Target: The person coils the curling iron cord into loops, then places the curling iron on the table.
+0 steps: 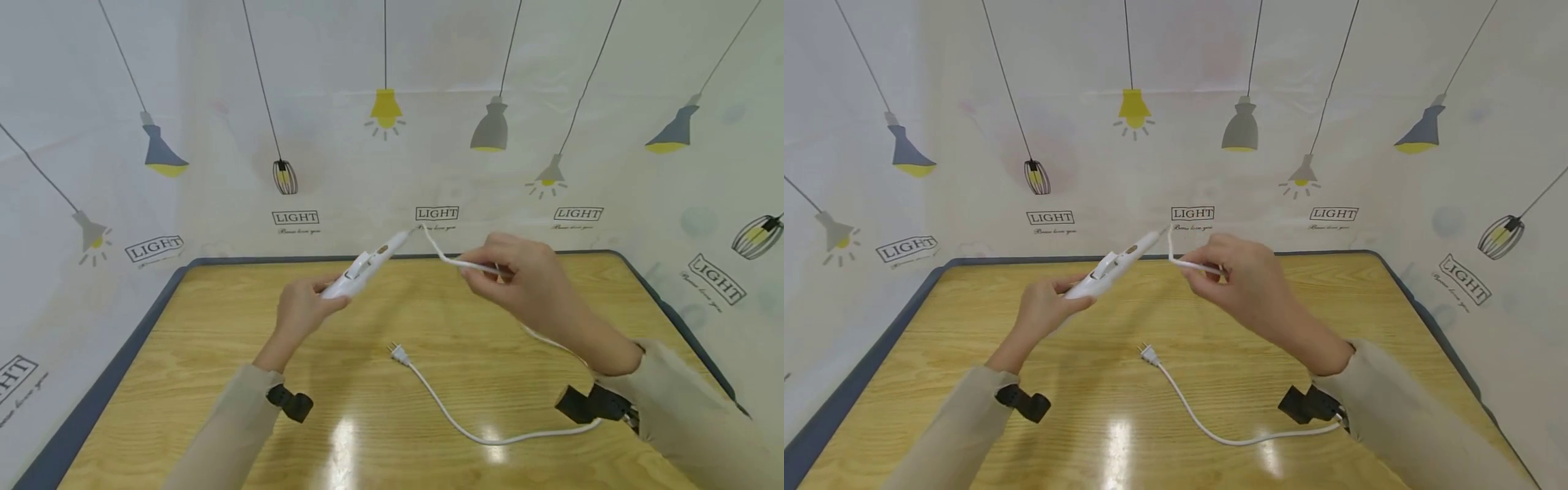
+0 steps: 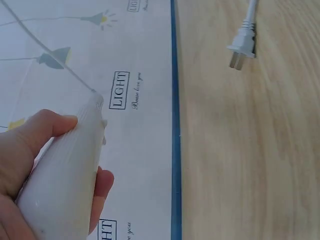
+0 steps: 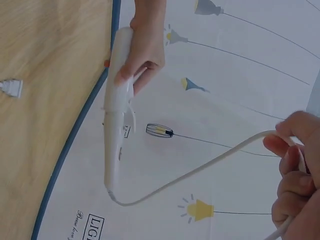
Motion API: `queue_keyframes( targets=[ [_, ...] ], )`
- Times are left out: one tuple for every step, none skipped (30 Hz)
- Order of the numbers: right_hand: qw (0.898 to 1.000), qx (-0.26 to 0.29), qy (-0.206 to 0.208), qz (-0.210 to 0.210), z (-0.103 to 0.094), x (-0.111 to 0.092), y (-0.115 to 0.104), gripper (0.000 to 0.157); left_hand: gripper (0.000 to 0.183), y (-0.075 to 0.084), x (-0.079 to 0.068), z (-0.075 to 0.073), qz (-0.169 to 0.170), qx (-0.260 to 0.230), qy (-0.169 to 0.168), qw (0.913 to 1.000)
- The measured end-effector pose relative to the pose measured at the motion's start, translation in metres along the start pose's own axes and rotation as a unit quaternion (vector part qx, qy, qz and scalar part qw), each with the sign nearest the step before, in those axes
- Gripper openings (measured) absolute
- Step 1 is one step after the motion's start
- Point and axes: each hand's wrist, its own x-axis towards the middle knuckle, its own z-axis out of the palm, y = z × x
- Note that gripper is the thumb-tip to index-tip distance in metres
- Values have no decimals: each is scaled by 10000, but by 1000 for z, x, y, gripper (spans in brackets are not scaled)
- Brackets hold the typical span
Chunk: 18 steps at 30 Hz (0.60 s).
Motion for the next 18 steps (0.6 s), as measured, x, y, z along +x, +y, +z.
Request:
queue_keyframes(
  targets=[
    [9999,68,-37,-104,1,-4,-2,8,48,1,1,-1,29,-50,91,9999],
    [9997,140,-57,-211,3,-8,-4,6,48,2,2,-3,33,-104,170,9998],
    [9993,218,-91,-275,5,-12,-5,9,48,3,3,-4,29,-170,240,9996],
    [9988,292,-105,-368,7,-16,-6,15,48,4,3,-6,28,-245,321,9992],
    [9984,371,-130,-415,9,-19,-7,21,48,4,4,-8,41,-349,391,9986],
    [9977,461,-134,-477,12,-24,-7,27,48,5,4,-10,36,-477,448,9979],
    [9970,570,-157,-493,14,-28,-7,31,48,6,4,-12,67,-625,503,9968],
    [9962,691,-168,-495,17,-33,-7,31,47,7,5,-13,58,-804,549,9952],
    [9953,816,-198,-476,20,-38,-7,28,47,8,5,-15,101,-945,600,9937],
    [9940,964,-240,-455,23,-43,-6,22,47,9,6,-17,157,-1106,646,9916],
    [9926,1104,-298,-401,25,-49,-5,16,46,11,6,-19,211,-1279,669,9893],
    [9909,1252,-361,-333,28,-54,-3,11,46,12,7,-21,260,-1470,675,9865],
    [9888,1411,-418,-253,31,-59,-2,8,46,14,7,-23,326,-1657,673,9833],
    [9863,1570,-480,-160,33,-64,0,10,45,16,7,-24,374,-1830,653,9802],
    [9839,1699,-550,-73,35,-68,2,14,46,18,7,-26,434,-1957,620,9777],
    [9818,1798,-619,26,37,-72,4,16,46,20,7,-28,464,-2140,559,9741],
    [9801,1859,-678,124,39,-76,6,17,46,22,7,-30,493,-2330,484,9700],
    [9786,1908,-740,228,41,-79,9,18,47,24,6,-32,528,-2514,394,9656]
  ],
)
